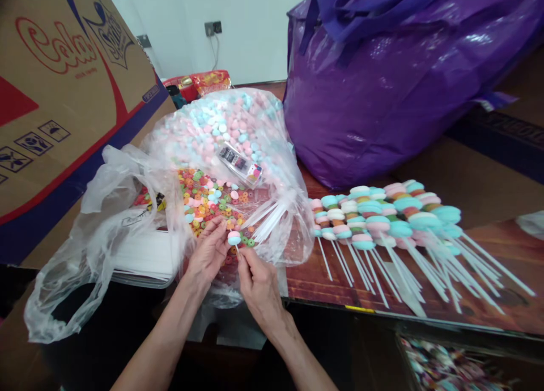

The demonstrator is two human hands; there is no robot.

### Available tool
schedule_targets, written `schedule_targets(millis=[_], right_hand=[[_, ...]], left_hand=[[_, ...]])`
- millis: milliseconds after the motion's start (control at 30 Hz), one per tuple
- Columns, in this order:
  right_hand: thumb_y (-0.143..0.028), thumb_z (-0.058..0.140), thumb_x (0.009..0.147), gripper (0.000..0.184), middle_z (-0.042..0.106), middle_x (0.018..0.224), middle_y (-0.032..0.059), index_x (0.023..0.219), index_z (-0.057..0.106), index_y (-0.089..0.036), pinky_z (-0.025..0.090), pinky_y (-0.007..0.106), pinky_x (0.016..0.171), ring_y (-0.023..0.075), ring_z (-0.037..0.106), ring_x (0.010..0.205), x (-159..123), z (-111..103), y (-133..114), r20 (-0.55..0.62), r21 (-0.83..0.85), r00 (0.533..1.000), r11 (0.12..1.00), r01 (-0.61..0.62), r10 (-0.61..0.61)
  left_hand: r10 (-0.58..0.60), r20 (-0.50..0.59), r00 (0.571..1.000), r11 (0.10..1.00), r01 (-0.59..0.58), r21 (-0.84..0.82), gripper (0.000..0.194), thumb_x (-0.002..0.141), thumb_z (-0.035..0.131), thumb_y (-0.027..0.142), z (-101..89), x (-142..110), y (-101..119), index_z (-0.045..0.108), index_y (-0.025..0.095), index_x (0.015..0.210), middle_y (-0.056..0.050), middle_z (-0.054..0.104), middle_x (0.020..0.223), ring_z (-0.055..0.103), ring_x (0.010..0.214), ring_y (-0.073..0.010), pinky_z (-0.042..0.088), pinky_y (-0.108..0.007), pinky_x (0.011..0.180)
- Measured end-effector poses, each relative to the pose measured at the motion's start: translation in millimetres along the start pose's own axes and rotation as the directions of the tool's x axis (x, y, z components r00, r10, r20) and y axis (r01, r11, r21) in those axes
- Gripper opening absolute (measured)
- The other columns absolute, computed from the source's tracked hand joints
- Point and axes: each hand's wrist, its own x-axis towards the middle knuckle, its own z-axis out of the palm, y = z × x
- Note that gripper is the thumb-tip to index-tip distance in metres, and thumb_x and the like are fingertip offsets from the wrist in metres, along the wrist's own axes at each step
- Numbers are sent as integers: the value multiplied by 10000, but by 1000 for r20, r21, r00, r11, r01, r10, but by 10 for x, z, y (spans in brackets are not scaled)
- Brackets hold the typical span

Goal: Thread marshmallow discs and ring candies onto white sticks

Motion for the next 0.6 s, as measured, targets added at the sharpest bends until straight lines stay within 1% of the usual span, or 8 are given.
schedule_targets(millis=[167,333,400,433,467,500,567,600], right_hand=[[-239,465,990,218,597,641,-25,898,652,-175,404,198,535,104,540,536,56,-42,14,32,31,999,999,-31,30],[-237,469,991,215,569,627,-34,876,640,-176,387,198,524,97,516,516,41,-51,58,-21,1,1000,1000,-22,22],[-243,475,991,210,553,621,-37,888,643,-173,386,197,524,97,504,513,24,-46,76,-61,-7,997,999,-42,41],[-247,477,991,210,542,616,-40,889,644,-172,386,197,523,97,497,510,15,-41,82,-82,-9,995,999,-53,52],[-252,477,992,214,529,608,-43,885,644,-172,383,197,520,96,490,504,8,-33,87,-96,-10,994,998,-62,61],[-256,476,994,219,518,602,-46,882,645,-173,380,197,517,95,484,499,0,-24,89,-103,-13,992,998,-68,66],[-258,467,998,230,507,598,-49,883,648,-174,371,195,508,92,475,491,-12,-5,90,-103,-27,992,997,-71,68],[-256,463,1000,234,507,599,-49,884,649,-174,366,194,503,90,474,490,-18,4,89,-100,-34,993,997,-69,65]], left_hand=[[-41,96,994,995,33,90,422,641,874,315,13,-60,33,583,187,918,-1,706,828,724,830,-164,524,-247,750],[-89,169,982,970,47,239,424,677,850,382,46,-109,29,587,187,947,-20,704,827,700,818,-148,490,-199,669],[-26,156,987,942,-28,335,360,749,784,417,87,-55,50,588,189,947,-23,696,868,682,797,-144,512,-228,692],[50,149,988,908,-107,405,303,805,728,416,116,-3,72,590,192,955,-29,691,901,676,805,-148,524,-251,716],[156,150,976,845,-211,491,237,859,666,391,151,66,102,596,194,970,-40,688,947,672,837,-159,531,-277,752],[277,166,946,740,-320,591,173,903,602,341,189,149,137,605,195,995,-56,684,997,668,884,-174,531,-303,793],[483,266,835,385,-475,791,184,926,510,185,268,340,208,640,189,1056,-95,668,1122,633,1048,-207,495,-338,918],[489,343,802,198,-485,852,262,913,466,110,306,434,237,660,183,1073,-112,658,1159,613,1098,-221,474,-350,953]])
